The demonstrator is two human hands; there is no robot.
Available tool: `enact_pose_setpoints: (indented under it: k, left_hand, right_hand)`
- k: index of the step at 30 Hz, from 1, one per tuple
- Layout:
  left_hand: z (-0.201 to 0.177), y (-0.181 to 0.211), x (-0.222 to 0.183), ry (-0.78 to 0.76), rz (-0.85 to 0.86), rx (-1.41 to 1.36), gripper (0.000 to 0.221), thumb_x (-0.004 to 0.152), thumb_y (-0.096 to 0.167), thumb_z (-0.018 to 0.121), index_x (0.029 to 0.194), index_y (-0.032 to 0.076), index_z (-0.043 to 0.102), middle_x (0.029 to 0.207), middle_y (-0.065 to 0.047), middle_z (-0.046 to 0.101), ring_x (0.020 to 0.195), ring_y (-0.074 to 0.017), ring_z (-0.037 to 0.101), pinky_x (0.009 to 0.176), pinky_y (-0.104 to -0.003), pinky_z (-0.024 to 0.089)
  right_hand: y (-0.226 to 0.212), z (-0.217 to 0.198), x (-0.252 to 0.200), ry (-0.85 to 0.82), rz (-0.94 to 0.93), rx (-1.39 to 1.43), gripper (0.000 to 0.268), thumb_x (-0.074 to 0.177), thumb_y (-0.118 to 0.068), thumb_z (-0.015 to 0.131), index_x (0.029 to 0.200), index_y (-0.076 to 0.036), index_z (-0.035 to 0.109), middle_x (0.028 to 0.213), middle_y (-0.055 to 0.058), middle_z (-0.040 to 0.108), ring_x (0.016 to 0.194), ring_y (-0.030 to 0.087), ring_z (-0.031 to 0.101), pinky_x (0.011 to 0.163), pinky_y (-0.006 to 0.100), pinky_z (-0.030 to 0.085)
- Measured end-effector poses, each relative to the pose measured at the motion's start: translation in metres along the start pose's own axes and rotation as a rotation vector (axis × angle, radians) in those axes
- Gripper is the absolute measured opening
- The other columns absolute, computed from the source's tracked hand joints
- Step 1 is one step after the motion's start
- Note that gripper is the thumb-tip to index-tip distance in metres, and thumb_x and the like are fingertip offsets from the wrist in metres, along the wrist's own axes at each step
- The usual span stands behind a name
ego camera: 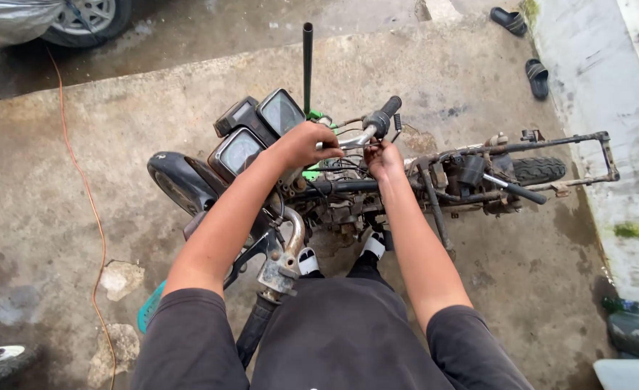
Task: Repairing a motorcycle by loosening and adjusting bolts on the front assembly and handlebars using a wrench and hammer
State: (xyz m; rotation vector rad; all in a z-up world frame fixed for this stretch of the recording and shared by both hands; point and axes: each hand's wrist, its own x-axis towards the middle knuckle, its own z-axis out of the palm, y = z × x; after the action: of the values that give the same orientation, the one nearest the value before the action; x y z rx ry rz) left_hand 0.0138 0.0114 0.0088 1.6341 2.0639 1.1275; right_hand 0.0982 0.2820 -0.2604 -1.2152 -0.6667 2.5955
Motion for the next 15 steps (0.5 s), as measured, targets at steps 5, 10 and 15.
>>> enact_pose_setpoints:
  k: [5,10,15]
  left_hand:
    - [-0.015,-0.002,-0.008,-0.079,-0.128,0.08,0.021,0.092,0.036,0.078,0.089,0.016,0.074,0.082,-0.005,0.075,0.087,-0.0306,0.073,0.081,-0.044,0.057]
    - [-0.005,-0.025,-0.008,-0.169,-0.248,0.171,0.026,0.089,0.046,0.077,0.095,0.02,0.077,0.089,-0.007,0.077,0.091,-0.0358,0.072,0.085,-0.05,0.058]
    - [-0.005,-0.027,-0.006,-0.232,-0.269,0.256,0.017,0.09,0.04,0.076,0.094,0.024,0.078,0.085,-0.003,0.077,0.088,-0.0365,0.072,0.084,-0.051,0.058]
  right_hand:
    - [-0.036,0.047,-0.193,-0.046,-0.053,-0.085,0.033,0.107,-0.017,0.049,0.125,0.01,0.053,0.112,0.018,0.058,0.105,0.026,0.064,0.1,0.047,0.059]
    - [-0.026,0.017,-0.272,-0.136,-0.12,-0.298,0.017,0.104,-0.017,0.06,0.109,0.0,0.06,0.11,0.023,0.075,0.098,0.033,0.077,0.09,0.052,0.062]
    - [0.0,0.016,-0.314,-0.196,-0.158,-0.517,0.017,0.103,-0.009,0.06,0.105,0.007,0.064,0.096,0.031,0.075,0.077,0.037,0.078,0.07,0.052,0.066]
